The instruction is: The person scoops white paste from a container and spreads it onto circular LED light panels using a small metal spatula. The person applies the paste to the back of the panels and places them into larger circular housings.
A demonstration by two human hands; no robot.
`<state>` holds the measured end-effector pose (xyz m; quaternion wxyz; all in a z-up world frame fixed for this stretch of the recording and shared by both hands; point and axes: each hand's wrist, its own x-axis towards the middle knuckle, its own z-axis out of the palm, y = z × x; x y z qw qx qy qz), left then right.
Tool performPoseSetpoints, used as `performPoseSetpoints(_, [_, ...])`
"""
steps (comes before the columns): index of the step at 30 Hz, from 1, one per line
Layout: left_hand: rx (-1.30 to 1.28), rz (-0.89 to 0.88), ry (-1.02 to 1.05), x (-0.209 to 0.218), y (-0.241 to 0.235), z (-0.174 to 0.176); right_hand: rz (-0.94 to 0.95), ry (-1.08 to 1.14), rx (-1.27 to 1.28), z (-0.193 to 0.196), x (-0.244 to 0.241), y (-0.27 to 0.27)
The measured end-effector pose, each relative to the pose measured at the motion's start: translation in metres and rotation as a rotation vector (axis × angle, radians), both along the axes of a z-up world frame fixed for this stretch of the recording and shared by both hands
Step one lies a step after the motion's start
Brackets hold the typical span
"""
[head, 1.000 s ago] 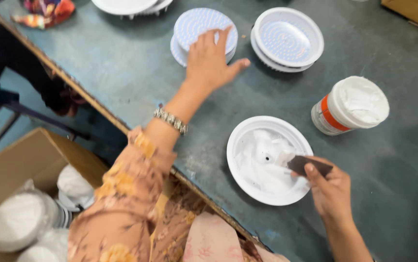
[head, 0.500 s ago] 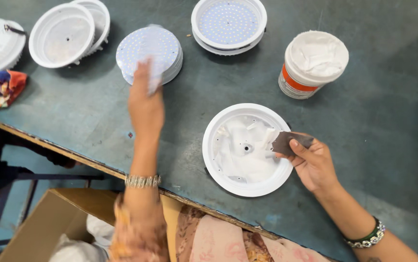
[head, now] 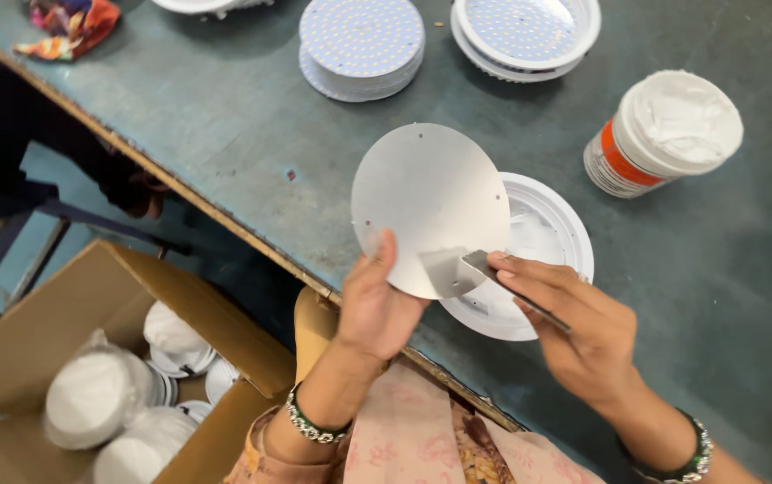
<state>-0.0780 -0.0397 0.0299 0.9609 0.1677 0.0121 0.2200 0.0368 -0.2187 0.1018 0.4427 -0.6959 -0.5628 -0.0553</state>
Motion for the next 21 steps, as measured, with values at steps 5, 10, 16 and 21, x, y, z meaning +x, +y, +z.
performPoseSetpoints(5, [-0.026,-0.022,-0.112,0.002,-0.025,0.006,-0.032,-0.182,0.006,0.017,-0.01,0.02])
performPoseSetpoints(10, [-0.123,-0.069,-0.172,-0.005,-0.028,0.015,0.077,-0.338,0.007,0.021,-0.002,0.017])
performPoseSetpoints(16, [-0.204,-0.076,-0.088,-0.016,-0.022,0.033,0.17,-0.572,-0.087,0.018,0.011,0.011])
performPoseSetpoints(21, [-0.289,-0.056,-0.042,-0.02,-0.013,0.037,0.251,-0.595,-0.167,0.012,0.012,0.005])
